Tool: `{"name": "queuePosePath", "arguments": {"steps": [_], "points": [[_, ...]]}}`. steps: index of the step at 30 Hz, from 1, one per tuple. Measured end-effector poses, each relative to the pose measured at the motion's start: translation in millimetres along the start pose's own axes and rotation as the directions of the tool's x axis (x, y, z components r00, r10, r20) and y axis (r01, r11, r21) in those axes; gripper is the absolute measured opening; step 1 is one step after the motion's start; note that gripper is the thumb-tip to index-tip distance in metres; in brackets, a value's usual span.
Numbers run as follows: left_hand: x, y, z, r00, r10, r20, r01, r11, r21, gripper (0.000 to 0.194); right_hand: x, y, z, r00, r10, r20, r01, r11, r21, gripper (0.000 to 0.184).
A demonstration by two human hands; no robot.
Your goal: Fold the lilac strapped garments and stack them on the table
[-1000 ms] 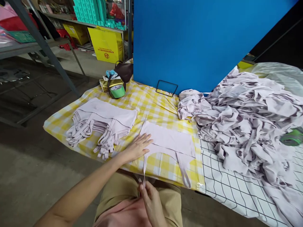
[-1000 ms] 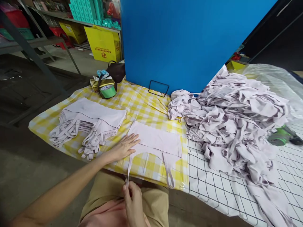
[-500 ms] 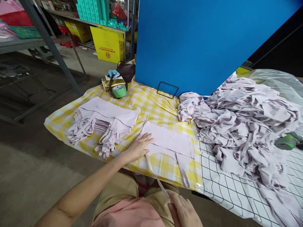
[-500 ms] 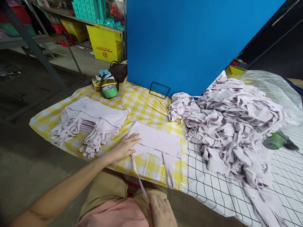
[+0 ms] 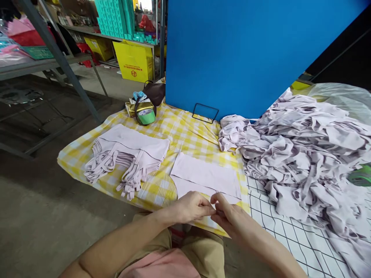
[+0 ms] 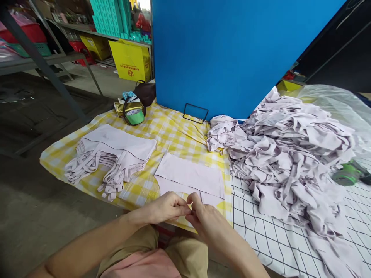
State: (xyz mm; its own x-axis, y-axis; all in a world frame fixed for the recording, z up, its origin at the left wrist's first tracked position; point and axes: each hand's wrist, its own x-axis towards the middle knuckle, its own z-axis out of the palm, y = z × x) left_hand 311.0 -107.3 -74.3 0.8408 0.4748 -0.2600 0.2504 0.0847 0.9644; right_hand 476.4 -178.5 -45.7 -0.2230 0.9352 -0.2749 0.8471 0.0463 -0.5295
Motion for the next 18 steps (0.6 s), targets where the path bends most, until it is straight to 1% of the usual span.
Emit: {"name": "queuePosePath", "arguments": {"steps": [2, 3, 5, 7, 9, 11, 13, 15, 18], "points": [[2, -5, -1.8, 0.999, -0.005, -0.051, 0.004, 1.000, -0.018, 0.040, 6, 5, -1, 1.000, -0.018, -0.006, 0.018, 1.000, -0.022, 0.009], [2, -8, -2.9, 0.997, -0.016, -0.076, 0.012, 0.999, -0.049, 0.040, 9, 9, -1, 0.999, -0.026, -0.038, 0.025, 0.999, -0.028, 0.008], [3, -13, -5.3, 0.991, -0.058, -0.117, 0.040, 0.989, -0.145, 0.043, 16, 17, 4, 0.986, -0.057, -0.154, 0.051, 0.998, -0.044, 0.009], [2, -18, -7.8, 0.983, -0.097, -0.158, 0.061, 0.974, -0.218, 0.048, 21, 24, 13, 0.944, -0.112, -0.309, 0.079, 0.990, -0.117, 0.017], [2, -21, -9.6, 0.971, -0.123, -0.204, 0.071, 0.968, -0.242, 0.053, 26, 27, 25, 0.891, -0.187, -0.414, 0.093, 0.967, -0.236, 0.026], [3, -23, -9.8, 0.962, -0.136, -0.236, 0.075, 0.965, -0.250, 0.055, 29, 27, 38, 0.860, -0.250, -0.446, 0.094, 0.934, -0.344, 0.029], [3, -24, -8.3, 0.961, -0.138, -0.241, 0.071, 0.961, -0.267, 0.054, 32, 24, 49, 0.842, -0.286, -0.457, 0.091, 0.911, -0.403, 0.025], [4, -24, -5.7, 0.959, -0.142, -0.244, 0.072, 0.958, -0.278, 0.052, 34, 21, 57, 0.828, -0.292, -0.480, 0.067, 0.900, -0.431, 0.017], [4, -25, -4.4, 0.954, -0.167, -0.248, 0.107, 0.966, -0.237, 0.047, 39, 20, 61, 0.825, -0.282, -0.491, 0.047, 0.898, -0.437, 0.022]]}}
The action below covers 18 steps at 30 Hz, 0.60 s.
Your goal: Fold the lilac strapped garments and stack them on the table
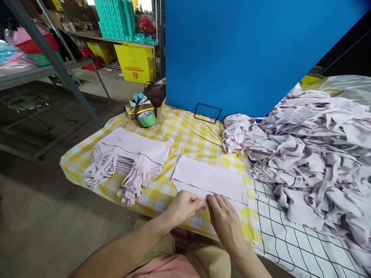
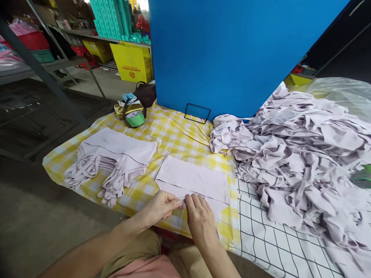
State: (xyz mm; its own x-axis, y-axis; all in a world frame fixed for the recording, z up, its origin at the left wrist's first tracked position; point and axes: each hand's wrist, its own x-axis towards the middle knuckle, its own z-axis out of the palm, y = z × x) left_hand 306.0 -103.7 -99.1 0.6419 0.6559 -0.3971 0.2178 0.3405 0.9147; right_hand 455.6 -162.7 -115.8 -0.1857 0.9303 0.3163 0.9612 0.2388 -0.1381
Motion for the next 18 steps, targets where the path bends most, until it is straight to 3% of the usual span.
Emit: {"name": "queuePosePath", "arguments": {"steps": [2, 4, 6, 8, 10, 13, 16, 18], "points": [[3, -1, -4.0, 1.000, 0.016, -0.013, -0.014, 0.991, 0.132, 0.044, 2, 2, 3, 1.000, 0.026, -0.008, -0.026, 0.998, 0.058, 0.022], [10, -1, -12.7, 0.987, 0.138, -0.079, -0.100, 0.927, 0.361, 0.036, 6, 6, 5, 0.992, 0.122, -0.019, -0.117, 0.977, 0.180, 0.020], [22, -1, -24.4, 0.936, 0.338, -0.098, -0.208, 0.757, 0.620, 0.019, 10, 10, 7, 0.959, 0.281, 0.024, -0.274, 0.907, 0.320, 0.017], [35, -2, -36.0, 0.880, 0.475, 0.008, -0.292, 0.526, 0.799, 0.017, 14, 12, 8, 0.905, 0.406, 0.130, -0.419, 0.789, 0.450, 0.015], [46, -4, -44.7, 0.852, 0.496, 0.167, -0.363, 0.331, 0.871, 0.022, 19, 13, 10, 0.861, 0.453, 0.231, -0.497, 0.650, 0.576, 0.019], [58, -7, -50.5, 0.816, 0.478, 0.324, -0.431, 0.131, 0.893, 0.012, 26, 14, 15, 0.826, 0.455, 0.332, -0.529, 0.423, 0.736, 0.024], [65, -9, -51.2, 0.795, 0.477, 0.375, -0.446, 0.040, 0.894, 0.009, 31, 15, 20, 0.795, 0.453, 0.403, -0.549, 0.257, 0.795, 0.027], [68, -9, -51.1, 0.796, 0.488, 0.357, -0.441, 0.064, 0.895, 0.009, 35, 16, 23, 0.789, 0.449, 0.420, -0.557, 0.235, 0.796, 0.025]]}}
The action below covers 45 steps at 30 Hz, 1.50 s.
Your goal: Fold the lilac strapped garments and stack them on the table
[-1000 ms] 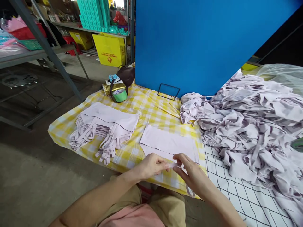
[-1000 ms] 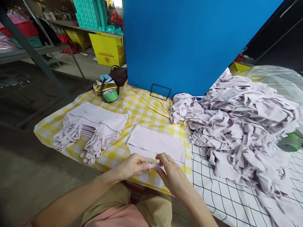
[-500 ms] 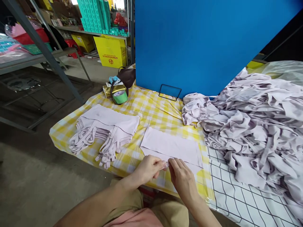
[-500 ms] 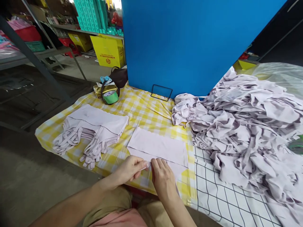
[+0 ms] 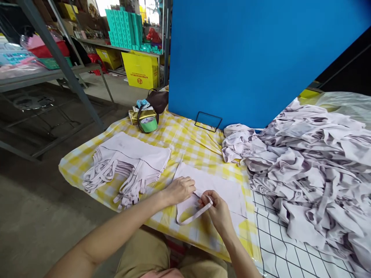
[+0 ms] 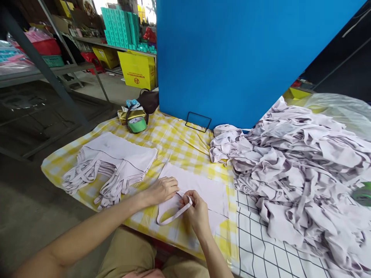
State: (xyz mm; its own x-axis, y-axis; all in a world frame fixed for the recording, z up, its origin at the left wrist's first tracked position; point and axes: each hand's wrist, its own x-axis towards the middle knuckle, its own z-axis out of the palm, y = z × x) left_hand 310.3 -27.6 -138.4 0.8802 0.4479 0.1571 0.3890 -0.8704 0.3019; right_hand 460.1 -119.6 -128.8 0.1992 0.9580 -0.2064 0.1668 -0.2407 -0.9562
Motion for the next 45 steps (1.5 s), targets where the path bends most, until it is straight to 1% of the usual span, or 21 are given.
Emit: {"name": "queuePosePath", "arguments": {"steps": [4, 6, 9, 12, 13, 16, 19, 21, 22, 24, 25, 28, 29, 30, 31, 33, 35, 38, 41, 43, 45], "points": [[6, -3, 0.8, 0.992, -0.126, -0.013, 0.123, 0.981, -0.152, 0.012, 10, -2, 3, 1.000, -0.013, 0.011, 0.014, 0.996, -0.092, 0.021], [9, -5, 1.2, 0.986, -0.166, -0.007, 0.160, 0.961, -0.226, 0.013, 14, -4, 5, 0.999, -0.034, 0.014, 0.036, 0.988, -0.149, 0.020], [11, -6, 2.2, 0.981, -0.193, -0.004, 0.183, 0.938, -0.294, 0.014, 17, -5, 5, 0.994, -0.102, -0.026, 0.088, 0.944, -0.317, 0.019], [12, -7, 3.2, 0.976, -0.218, -0.013, 0.201, 0.920, -0.335, 0.012, 12, -5, 6, 0.979, -0.181, -0.094, 0.105, 0.842, -0.529, 0.024], [12, -7, 3.5, 0.975, -0.221, -0.013, 0.203, 0.915, -0.349, 0.012, 9, -4, 8, 0.974, -0.204, -0.100, 0.106, 0.799, -0.593, 0.025], [13, -9, 5.0, 0.973, -0.229, -0.008, 0.208, 0.897, -0.390, 0.010, 0, -1, 19, 0.966, -0.249, -0.066, 0.116, 0.648, -0.753, 0.022], [15, -12, 7.2, 0.973, -0.230, -0.010, 0.206, 0.888, -0.412, 0.009, -4, 4, 34, 0.964, -0.259, -0.055, 0.087, 0.509, -0.856, 0.019], [15, -14, 7.7, 0.975, -0.220, -0.008, 0.197, 0.888, -0.415, 0.008, -4, 8, 42, 0.964, -0.259, -0.064, 0.063, 0.452, -0.890, 0.014], [15, -14, 7.1, 0.977, -0.211, -0.005, 0.190, 0.889, -0.417, 0.007, -4, 10, 44, 0.962, -0.264, -0.064, 0.061, 0.442, -0.895, 0.011], [13, -13, 4.1, 0.979, -0.203, -0.014, 0.177, 0.883, -0.435, 0.011, -5, 12, 46, 0.955, -0.290, -0.054, 0.094, 0.472, -0.877, 0.011], [11, -11, 1.7, 0.980, -0.198, -0.031, 0.163, 0.878, -0.451, 0.017, -6, 12, 45, 0.952, -0.304, -0.040, 0.128, 0.513, -0.849, 0.013], [4, -5, -8.2, 0.987, -0.139, -0.077, 0.076, 0.839, -0.539, 0.038, -11, 5, 35, 0.952, -0.307, 0.022, 0.241, 0.700, -0.672, 0.014], [1, -3, -12.0, 0.993, -0.103, -0.062, 0.048, 0.811, -0.583, 0.041, -14, 1, 30, 0.955, -0.294, 0.050, 0.264, 0.756, -0.599, 0.014], [-1, -1, -15.9, 0.998, -0.067, -0.021, 0.038, 0.774, -0.632, 0.041, -16, -3, 25, 0.957, -0.278, 0.082, 0.278, 0.799, -0.533, 0.014], [-3, 1, -19.7, 0.999, -0.037, 0.039, 0.054, 0.728, -0.684, 0.040, -19, -8, 21, 0.958, -0.261, 0.115, 0.284, 0.829, -0.482, 0.014], [-7, 3, -26.5, 0.987, 0.000, 0.164, 0.128, 0.624, -0.771, 0.033, -22, -17, 13, 0.956, -0.241, 0.166, 0.291, 0.854, -0.431, 0.013], [-9, 4, -30.9, 0.971, 0.017, 0.239, 0.196, 0.517, -0.833, 0.027, -25, -24, 8, 0.949, -0.250, 0.191, 0.309, 0.854, -0.419, 0.011], [-11, 4, -30.8, 0.956, 0.016, 0.294, 0.271, 0.344, -0.899, 0.033, -26, -28, 5, 0.945, -0.262, 0.195, 0.322, 0.846, -0.426, 0.012], [-12, 2, -24.9, 0.939, -0.029, 0.343, 0.343, 0.166, -0.925, 0.036, -26, -28, 4, 0.951, -0.243, 0.192, 0.304, 0.848, -0.434, 0.014], [-13, 1, -21.4, 0.937, -0.068, 0.342, 0.347, 0.087, -0.934, 0.034, -26, -28, 4, 0.953, -0.236, 0.188, 0.297, 0.845, -0.445, 0.014], [-14, 1, -20.0, 0.941, -0.089, 0.327, 0.332, 0.051, -0.942, 0.033, -27, -28, 3, 0.956, -0.234, 0.175, 0.289, 0.844, -0.452, 0.015]]}}
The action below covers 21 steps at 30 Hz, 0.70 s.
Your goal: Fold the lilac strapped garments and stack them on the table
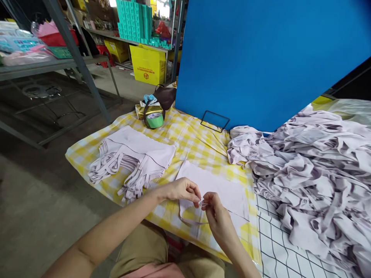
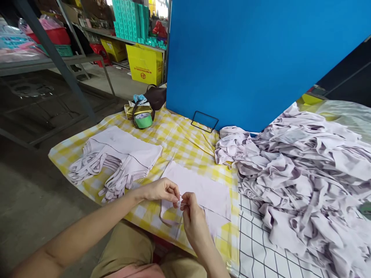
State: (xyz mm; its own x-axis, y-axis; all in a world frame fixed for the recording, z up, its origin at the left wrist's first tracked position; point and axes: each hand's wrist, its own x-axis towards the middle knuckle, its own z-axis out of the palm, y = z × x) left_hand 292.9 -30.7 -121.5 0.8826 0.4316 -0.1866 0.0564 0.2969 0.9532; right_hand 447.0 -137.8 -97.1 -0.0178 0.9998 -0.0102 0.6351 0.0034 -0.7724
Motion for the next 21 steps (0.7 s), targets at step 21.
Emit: {"name": "queuePosePath", "arguments": {"steps": [21], "points": [[-10, 12, 13.5, 0.997, 0.083, -0.004, -0.079, 0.966, 0.247, 0.025, 5, -13, -5, 0.990, 0.136, 0.047, -0.136, 0.991, -0.002, 0.019]]}}
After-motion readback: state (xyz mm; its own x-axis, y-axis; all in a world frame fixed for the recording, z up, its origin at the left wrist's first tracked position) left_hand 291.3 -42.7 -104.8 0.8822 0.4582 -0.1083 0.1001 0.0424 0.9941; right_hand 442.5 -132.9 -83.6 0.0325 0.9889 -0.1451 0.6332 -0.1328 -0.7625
